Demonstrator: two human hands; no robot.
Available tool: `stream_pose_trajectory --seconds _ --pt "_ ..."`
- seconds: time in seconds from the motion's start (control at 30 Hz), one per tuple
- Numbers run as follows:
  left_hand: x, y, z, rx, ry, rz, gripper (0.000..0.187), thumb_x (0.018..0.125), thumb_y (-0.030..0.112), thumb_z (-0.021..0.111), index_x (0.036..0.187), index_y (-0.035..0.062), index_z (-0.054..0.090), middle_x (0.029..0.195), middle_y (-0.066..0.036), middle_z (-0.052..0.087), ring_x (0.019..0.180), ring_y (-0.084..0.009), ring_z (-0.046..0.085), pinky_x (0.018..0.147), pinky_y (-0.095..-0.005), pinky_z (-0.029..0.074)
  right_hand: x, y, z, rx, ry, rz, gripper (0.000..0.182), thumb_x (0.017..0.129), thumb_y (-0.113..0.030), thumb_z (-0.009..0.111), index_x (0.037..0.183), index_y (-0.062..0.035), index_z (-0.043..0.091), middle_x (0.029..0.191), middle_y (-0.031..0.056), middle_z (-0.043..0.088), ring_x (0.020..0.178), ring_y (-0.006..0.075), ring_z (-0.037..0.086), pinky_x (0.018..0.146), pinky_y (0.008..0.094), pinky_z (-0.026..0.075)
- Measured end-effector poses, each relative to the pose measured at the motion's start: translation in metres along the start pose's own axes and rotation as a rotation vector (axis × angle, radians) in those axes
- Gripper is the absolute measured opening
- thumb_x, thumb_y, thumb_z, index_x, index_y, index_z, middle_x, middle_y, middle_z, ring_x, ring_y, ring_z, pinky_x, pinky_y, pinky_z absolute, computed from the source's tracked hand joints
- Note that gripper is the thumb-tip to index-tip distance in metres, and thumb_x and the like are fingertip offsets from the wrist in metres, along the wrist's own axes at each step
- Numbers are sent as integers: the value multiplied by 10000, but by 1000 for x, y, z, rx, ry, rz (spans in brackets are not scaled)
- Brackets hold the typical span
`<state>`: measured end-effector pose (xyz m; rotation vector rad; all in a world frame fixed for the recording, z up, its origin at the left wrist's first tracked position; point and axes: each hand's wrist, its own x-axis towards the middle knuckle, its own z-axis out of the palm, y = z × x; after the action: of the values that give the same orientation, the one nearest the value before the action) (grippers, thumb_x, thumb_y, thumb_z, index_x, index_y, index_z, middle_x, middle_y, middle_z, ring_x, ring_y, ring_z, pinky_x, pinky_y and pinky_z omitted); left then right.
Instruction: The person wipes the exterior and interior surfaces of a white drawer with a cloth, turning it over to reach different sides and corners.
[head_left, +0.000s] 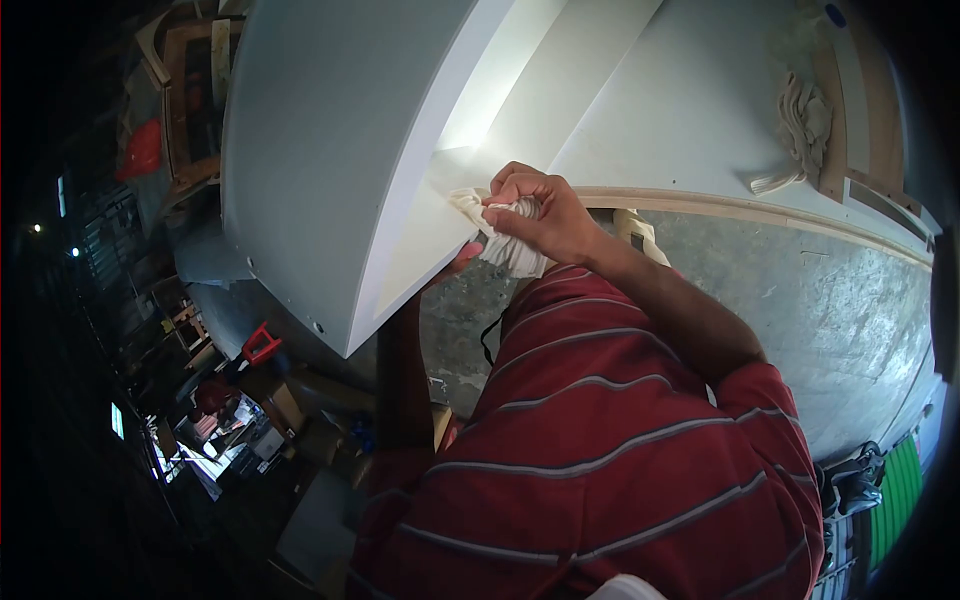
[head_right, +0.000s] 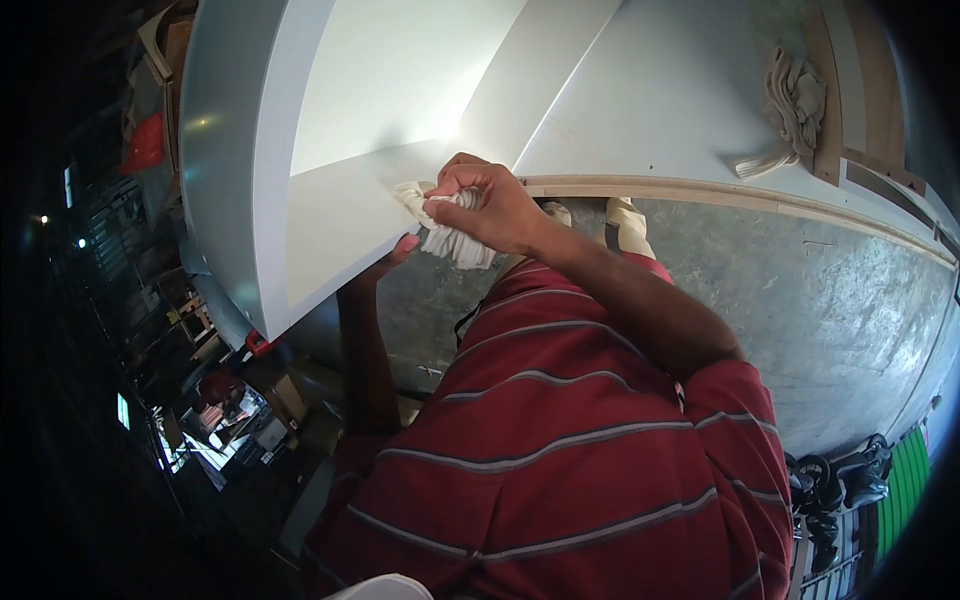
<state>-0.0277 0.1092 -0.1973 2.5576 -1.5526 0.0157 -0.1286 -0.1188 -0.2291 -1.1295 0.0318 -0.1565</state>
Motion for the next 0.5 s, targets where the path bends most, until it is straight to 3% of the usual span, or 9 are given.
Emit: stream_pose_trajectory --seconds 0.13,0.2,0.23,0.3,0.33,0.4,0.5 --pt "-6 -5 3 180 -13 -2 816 888 724 443 1488 176 362 1488 -30 407 1335 -187 440 1074 -358 409 1 45 -24 19 29 173 47 877 -56 697 866 -21 668 944 31 579 834 112 571 772 267 470" --pt "9 2 -9 -188 -19 23 842 863 740 473 1482 180 369 1487 -18 405 1351 -176 417 1077 -358 406 1 46 -29 -124 68 257 69 871 -71 705 848 -23 662 936 31 573 842 109 561 776 262 458" --pt "17 5 -17 -186 -16 29 842 863 740 473 1482 180 369 1487 -18 405 1351 -176 417 1077 -358 406 1 41 -24 -115 50 142 134 846 -111 733 833 -4 652 890 56 596 838 112 577 777 279 469" --pt "21 12 -31 -593 -198 -256 865 844 762 481 1483 191 364 1488 5 402 1360 -167 400 1085 -362 398 5 -5 -5 -46 14 81 106 852 -85 722 827 -13 649 899 46 587 856 108 565 789 273 461" --pt "15 10 -25 -593 -206 -263 865 844 762 481 1483 191 364 1488 5 402 1360 -167 400 1085 -362 398 3 -15 2 28 -24 29 83 857 -59 711 822 -21 646 908 37 578 874 104 553 801 267 452" --pt "5 0 -8 -118 -19 -3 859 853 761 468 1489 195 353 1494 7 396 1360 -171 401 1100 -373 385 3 7 -7 100 -10 76 140 845 -111 737 803 -10 649 876 50 606 837 107 585 768 286 477" --pt "12 3 -16 -16 -33 5 862 856 760 461 1503 206 322 1504 3 384 1371 -175 389 1114 -385 373 -1 38 -27 112 94 463 148 842 -115 738 781 -16 646 862 35 626 807 95 600 750 269 488"
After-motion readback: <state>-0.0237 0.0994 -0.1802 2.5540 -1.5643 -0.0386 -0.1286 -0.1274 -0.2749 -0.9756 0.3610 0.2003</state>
